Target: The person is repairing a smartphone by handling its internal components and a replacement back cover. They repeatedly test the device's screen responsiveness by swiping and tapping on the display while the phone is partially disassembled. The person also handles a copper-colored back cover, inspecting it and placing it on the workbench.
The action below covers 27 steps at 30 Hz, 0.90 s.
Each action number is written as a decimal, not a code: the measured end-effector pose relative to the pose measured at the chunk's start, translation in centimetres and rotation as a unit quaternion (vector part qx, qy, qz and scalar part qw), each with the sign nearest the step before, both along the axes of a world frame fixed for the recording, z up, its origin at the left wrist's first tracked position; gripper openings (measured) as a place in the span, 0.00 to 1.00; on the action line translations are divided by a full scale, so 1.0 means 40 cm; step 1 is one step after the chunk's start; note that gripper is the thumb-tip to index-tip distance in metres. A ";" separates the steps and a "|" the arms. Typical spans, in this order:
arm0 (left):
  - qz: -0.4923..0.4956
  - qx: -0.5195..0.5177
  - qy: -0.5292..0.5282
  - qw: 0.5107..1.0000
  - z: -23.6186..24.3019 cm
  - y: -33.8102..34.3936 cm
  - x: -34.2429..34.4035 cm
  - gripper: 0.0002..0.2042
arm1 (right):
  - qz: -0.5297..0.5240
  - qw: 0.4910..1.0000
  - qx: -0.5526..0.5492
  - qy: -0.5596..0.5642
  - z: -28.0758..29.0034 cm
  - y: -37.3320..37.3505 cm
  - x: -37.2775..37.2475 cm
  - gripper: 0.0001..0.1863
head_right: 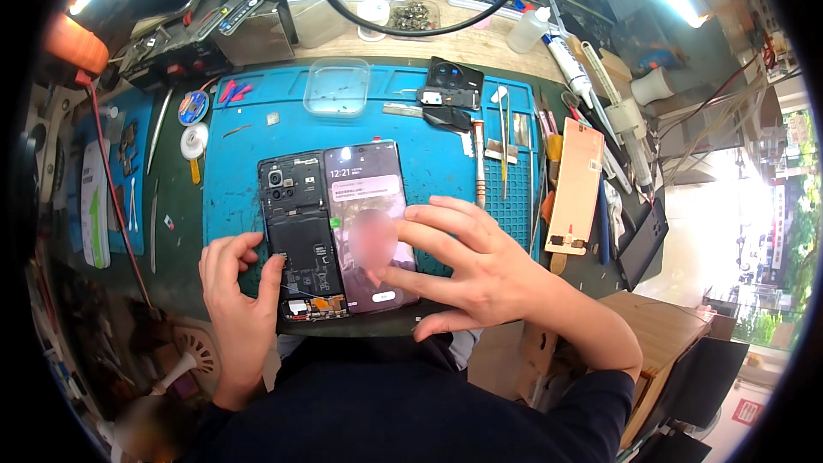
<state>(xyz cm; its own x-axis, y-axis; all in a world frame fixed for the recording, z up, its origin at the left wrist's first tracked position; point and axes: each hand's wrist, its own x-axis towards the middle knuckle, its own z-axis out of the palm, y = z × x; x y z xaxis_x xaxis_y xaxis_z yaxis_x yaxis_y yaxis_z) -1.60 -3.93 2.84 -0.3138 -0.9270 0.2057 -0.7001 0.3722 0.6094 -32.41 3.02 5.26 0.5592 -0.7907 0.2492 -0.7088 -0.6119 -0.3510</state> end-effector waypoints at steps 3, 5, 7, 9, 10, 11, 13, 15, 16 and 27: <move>-0.003 0.002 -0.006 1.000 -0.001 -0.001 0.003 0.16 | -0.001 1.000 0.002 0.008 -0.005 -0.014 -0.006 0.35; -0.004 0.006 -0.002 1.000 0.000 -0.003 0.000 0.16 | -0.019 1.000 -0.007 0.011 -0.007 -0.025 -0.014 0.35; -0.001 0.009 -0.003 1.000 0.003 -0.001 -0.001 0.16 | -0.045 0.999 -0.013 0.021 -0.006 -0.041 -0.023 0.35; 0.002 0.012 -0.006 1.000 0.007 0.000 -0.002 0.16 | -0.078 0.996 -0.033 0.042 -0.008 -0.057 -0.029 0.36; 0.003 0.012 -0.007 1.000 0.008 0.001 -0.002 0.16 | -0.090 0.990 -0.060 0.091 -0.018 -0.066 -0.039 0.41; 0.003 0.012 -0.008 1.000 0.008 0.002 -0.001 0.16 | -0.114 0.985 -0.064 0.110 -0.016 -0.070 -0.042 0.41; 0.002 0.011 -0.009 1.000 0.005 0.001 0.001 0.16 | -0.149 0.981 -0.053 0.114 -0.010 -0.075 -0.047 0.41; 0.002 0.010 -0.010 1.000 0.001 0.002 0.001 0.15 | -0.171 0.980 -0.051 0.089 -0.005 -0.075 -0.047 0.38; 0.003 0.005 -0.007 1.000 0.002 0.001 -0.002 0.15 | -0.182 0.979 -0.050 0.075 -0.005 -0.074 -0.049 0.37; 0.003 0.012 -0.016 1.000 0.007 0.001 0.000 0.16 | -0.191 0.977 -0.051 0.076 -0.018 -0.074 -0.050 0.43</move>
